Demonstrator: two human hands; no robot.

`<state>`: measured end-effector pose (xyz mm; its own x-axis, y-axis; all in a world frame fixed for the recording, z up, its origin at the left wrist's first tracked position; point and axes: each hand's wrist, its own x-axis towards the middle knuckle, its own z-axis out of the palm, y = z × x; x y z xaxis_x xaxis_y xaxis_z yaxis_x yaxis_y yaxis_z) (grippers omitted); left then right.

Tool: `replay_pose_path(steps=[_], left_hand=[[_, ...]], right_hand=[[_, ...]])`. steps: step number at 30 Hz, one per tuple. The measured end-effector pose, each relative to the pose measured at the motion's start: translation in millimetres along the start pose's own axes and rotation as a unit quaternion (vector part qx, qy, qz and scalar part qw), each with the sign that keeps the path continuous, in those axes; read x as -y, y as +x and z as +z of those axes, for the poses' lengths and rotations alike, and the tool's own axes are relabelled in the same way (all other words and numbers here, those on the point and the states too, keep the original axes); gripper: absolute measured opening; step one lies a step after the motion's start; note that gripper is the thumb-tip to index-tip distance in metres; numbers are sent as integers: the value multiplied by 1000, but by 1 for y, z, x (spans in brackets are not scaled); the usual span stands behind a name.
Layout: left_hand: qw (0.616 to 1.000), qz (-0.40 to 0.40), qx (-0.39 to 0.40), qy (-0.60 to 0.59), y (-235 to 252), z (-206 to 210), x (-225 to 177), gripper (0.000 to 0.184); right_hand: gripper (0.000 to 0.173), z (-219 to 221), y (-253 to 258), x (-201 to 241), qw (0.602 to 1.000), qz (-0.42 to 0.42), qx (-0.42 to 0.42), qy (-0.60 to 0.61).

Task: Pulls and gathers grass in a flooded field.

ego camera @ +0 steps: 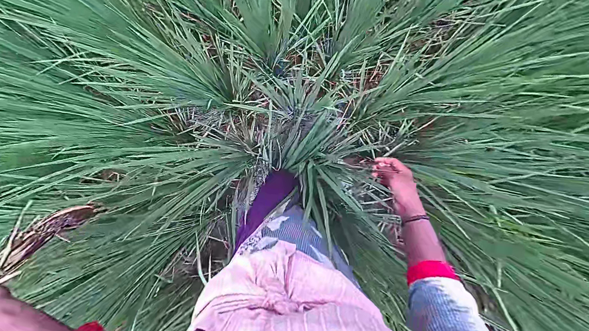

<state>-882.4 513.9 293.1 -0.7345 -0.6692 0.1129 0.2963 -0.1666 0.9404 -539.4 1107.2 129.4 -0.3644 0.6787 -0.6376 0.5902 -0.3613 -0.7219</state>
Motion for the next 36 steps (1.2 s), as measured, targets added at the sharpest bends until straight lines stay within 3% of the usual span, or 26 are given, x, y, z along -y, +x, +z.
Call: replay_pose_path(steps=[5,9,12,18,25,30,36], left_hand=[[998,-48,-43,24,-13,18,56,32],[997,-63,-53,-6,-29,32,63,37],[996,-55,-63,-1,-30,21,56,35],[996,-38,-75,-2,-8,-40,56,40],[987,-47,-148,36,18,-71,66,40],[988,-79,-128,29,46,-10,87,45],[989,-125,74,-36,81,103,117,49]], right_hand=[[24,-29,-11,7,998,-22,-60,-9],[25,-25,-2,20,998,-39,-48,-31],[26,-7,13,40,995,-70,5,-66],[25,50,37,107,978,-125,66,-153],[27,119,51,199,902,-235,144,-331],[28,165,52,263,848,-287,132,-426],[23,203,36,309,825,-294,166,-453]])
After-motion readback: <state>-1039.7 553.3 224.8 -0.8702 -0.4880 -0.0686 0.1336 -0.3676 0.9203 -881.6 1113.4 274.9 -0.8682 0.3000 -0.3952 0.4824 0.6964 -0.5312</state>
